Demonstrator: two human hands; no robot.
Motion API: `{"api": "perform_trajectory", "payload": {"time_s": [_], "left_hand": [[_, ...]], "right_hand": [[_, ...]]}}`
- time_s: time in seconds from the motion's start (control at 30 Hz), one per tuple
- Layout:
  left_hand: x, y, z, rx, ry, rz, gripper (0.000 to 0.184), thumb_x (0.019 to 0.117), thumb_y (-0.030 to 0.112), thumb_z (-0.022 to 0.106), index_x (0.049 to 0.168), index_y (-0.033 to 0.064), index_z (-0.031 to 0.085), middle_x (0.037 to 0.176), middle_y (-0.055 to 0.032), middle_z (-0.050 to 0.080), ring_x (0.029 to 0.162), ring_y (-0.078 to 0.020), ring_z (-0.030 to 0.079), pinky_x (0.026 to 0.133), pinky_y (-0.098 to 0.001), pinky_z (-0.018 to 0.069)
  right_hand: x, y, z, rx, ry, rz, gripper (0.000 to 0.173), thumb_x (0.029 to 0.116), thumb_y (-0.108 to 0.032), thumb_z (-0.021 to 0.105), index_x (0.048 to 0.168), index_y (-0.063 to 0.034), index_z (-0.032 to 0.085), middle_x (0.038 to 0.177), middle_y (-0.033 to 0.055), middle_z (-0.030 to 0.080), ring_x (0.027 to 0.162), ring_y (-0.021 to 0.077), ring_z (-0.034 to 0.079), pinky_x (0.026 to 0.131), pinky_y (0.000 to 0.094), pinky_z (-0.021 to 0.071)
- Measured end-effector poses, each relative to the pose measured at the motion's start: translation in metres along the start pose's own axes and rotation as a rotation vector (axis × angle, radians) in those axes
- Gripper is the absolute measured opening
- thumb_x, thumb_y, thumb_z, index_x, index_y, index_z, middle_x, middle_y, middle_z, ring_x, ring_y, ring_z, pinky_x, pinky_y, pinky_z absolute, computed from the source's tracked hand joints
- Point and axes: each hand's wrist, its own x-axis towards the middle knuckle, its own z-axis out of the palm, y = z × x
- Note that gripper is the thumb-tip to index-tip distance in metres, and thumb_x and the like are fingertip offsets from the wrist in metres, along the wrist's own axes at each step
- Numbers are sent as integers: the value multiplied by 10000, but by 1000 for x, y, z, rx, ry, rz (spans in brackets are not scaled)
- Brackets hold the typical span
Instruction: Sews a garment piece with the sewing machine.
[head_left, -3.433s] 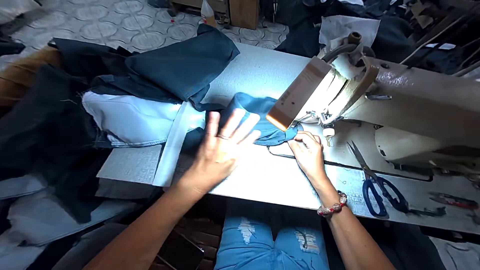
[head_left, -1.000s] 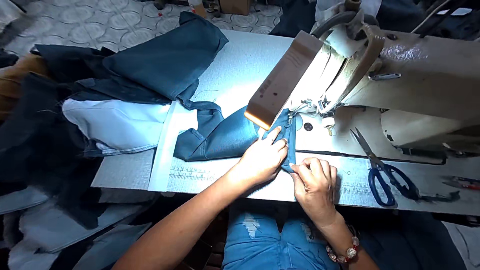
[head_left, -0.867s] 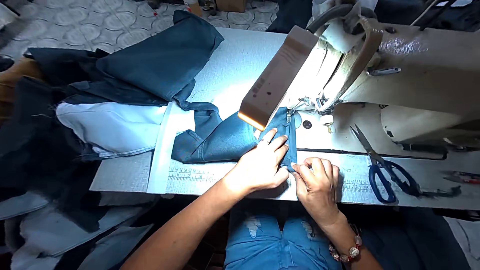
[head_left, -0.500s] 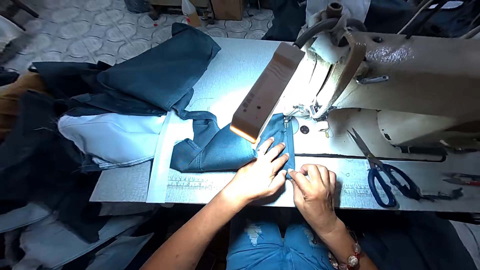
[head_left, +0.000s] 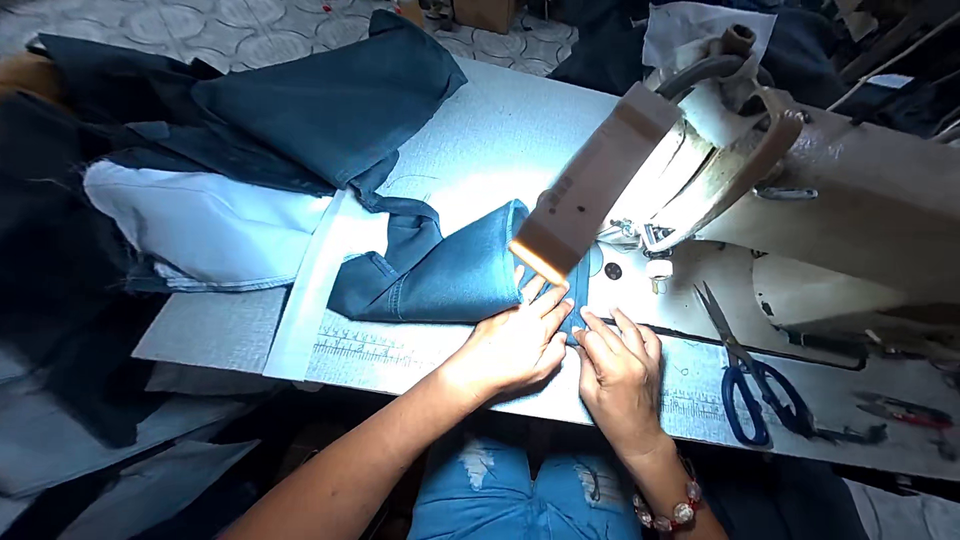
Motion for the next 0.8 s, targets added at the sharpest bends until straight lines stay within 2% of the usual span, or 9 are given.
{"api": "perform_trajectory", "payload": {"time_s": [0.23, 0.3, 0.33, 0.37, 0.43, 0.53, 0.6, 0.7, 0.8], "left_hand": [[26, -22, 0, -8, 73, 43, 515, 1034, 247, 333, 1365, -18, 625, 1516, -166, 532, 1501, -359, 368, 1225, -632, 123], [24, -23, 7, 47, 221, 118, 475, 1000, 227, 382, 1281, -16, 679, 1452, -193, 582, 1452, -383, 437, 1206, -622, 219], [21, -21, 13, 100, 363, 184, 409, 967, 208, 437, 1158, 0, 732, 1312, -202, 667, 1326, -390, 566, 1124, -597, 372], [17, -16, 15, 152, 475, 230, 310, 933, 200, 484, 967, 30, 742, 1067, -169, 727, 1090, -352, 681, 937, -531, 508], [9, -2, 16, 160, 468, 166, 228, 893, 171, 529, 807, 35, 690, 768, -112, 647, 770, -289, 668, 694, -442, 504], [15, -3, 14, 117, 376, -9, 226, 922, 116, 580, 1040, -39, 695, 972, -194, 679, 949, -362, 685, 813, -489, 553], [28, -16, 15, 125, 438, 42, 248, 954, 126, 617, 1119, -44, 690, 1106, -222, 690, 1086, -380, 676, 926, -488, 549], [47, -32, 9, 186, 475, 204, 199, 936, 71, 631, 1093, -17, 716, 1017, -206, 716, 1012, -378, 707, 852, -478, 576], [44, -36, 2, 203, 428, 331, 126, 915, 96, 585, 892, 19, 681, 774, -139, 665, 789, -328, 692, 712, -465, 549]], "right_hand": [[28, 17, 14, 15, -30, -6, 193, 887, -66, 609, 885, -70, 802, 1163, 97, 766, 1180, 390, 669, 969, 600, 448], [33, 21, 16, 25, -31, -7, 201, 897, -67, 599, 892, -69, 800, 1166, 95, 766, 1180, 381, 670, 983, 601, 440], [34, 21, 15, 37, -39, 0, 211, 911, -78, 585, 898, -69, 795, 1165, 91, 765, 1187, 373, 665, 995, 599, 432], [36, 21, 14, 55, -41, 10, 220, 924, -96, 571, 897, -72, 788, 1160, 83, 766, 1190, 357, 663, 1002, 591, 426], [38, 21, 13, 124, -21, 52, 229, 926, -125, 562, 890, -75, 782, 1145, 77, 769, 1174, 319, 671, 993, 559, 426], [41, 20, 13, 253, 12, 124, 187, 923, -136, 606, 914, -47, 770, 1137, 102, 760, 1124, 292, 677, 965, 529, 437], [42, 17, 16, 308, 14, 164, 172, 928, -141, 631, 910, -27, 758, 1138, 116, 751, 1115, 297, 665, 963, 530, 429], [43, 16, 20, 338, 23, 173, 166, 919, -148, 647, 882, -23, 749, 1119, 122, 746, 1101, 296, 666, 960, 526, 448], [39, 16, 19, 282, -8, 136, 152, 915, -132, 637, 879, -45, 757, 1149, 116, 739, 1133, 313, 641, 941, 536, 425]]}}
